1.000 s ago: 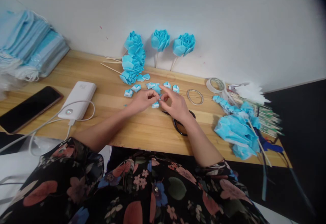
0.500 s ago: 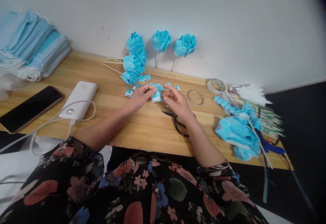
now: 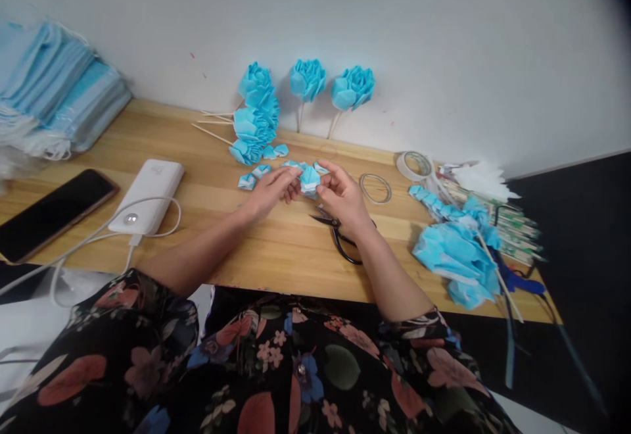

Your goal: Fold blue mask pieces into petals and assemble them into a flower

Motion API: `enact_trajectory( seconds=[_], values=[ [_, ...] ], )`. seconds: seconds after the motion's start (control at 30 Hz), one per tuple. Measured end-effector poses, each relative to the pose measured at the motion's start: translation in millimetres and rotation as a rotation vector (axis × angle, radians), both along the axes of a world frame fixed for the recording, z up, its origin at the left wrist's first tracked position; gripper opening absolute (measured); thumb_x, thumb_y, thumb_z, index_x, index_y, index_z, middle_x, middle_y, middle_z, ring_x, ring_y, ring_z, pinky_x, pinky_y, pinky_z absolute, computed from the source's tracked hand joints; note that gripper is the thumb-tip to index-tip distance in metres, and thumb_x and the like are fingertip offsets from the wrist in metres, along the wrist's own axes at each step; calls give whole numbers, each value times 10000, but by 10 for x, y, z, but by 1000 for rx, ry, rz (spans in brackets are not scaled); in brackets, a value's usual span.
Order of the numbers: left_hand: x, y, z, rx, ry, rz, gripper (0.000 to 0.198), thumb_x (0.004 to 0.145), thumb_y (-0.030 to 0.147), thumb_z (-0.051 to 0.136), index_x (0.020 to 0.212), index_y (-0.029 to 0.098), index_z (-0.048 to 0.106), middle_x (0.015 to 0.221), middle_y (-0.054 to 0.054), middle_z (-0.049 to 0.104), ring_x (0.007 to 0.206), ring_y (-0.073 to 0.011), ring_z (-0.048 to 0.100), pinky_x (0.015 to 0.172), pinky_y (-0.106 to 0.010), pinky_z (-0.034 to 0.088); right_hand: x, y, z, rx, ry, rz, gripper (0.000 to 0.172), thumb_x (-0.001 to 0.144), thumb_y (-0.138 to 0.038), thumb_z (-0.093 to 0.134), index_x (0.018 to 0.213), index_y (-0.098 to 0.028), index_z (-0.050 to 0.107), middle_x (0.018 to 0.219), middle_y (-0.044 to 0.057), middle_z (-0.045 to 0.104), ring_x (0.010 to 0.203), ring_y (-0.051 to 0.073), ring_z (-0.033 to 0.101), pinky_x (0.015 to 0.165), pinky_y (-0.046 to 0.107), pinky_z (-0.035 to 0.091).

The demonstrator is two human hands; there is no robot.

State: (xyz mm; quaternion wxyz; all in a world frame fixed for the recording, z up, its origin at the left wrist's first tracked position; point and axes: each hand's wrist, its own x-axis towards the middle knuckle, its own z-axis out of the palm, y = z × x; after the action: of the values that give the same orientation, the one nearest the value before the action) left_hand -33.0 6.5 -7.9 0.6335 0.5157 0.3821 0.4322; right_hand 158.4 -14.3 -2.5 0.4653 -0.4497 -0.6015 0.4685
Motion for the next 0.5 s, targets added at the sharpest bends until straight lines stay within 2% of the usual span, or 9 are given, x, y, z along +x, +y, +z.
enact_trajectory(
  seconds=[0.17, 0.33, 0.5],
  values=[
    [-18, 1, -25, 85, 102, -63, 375, 852, 523, 655, 745, 164, 631, 700, -19, 646, 596, -98, 550, 551, -224, 427, 37, 25, -2, 23, -38, -23, 510, 824, -328, 649, 1326, -280, 572, 838, -6, 618, 767, 171, 567, 743, 346, 497],
    [-22, -4, 0, 69, 109, -76, 313, 806, 460, 686, 720, 165, 625, 677, -13, 637, 588, -93, 534, 549, -222, 417, 31, 22, -10, 15, -20, -19, 510, 827, -290, 647, 1331, -280, 569, 828, -17, 622, 749, 163, 576, 752, 350, 510],
    [-5, -28, 35, 50, 119, -36, 254, 739, 387, 715, 691, 169, 594, 623, 15, 595, 542, -78, 492, 532, -218, 395, 21, 23, 4, -15, -22, -19, 516, 819, -345, 672, 1321, -275, 577, 829, -12, 639, 747, 169, 592, 748, 354, 522]
  ],
)
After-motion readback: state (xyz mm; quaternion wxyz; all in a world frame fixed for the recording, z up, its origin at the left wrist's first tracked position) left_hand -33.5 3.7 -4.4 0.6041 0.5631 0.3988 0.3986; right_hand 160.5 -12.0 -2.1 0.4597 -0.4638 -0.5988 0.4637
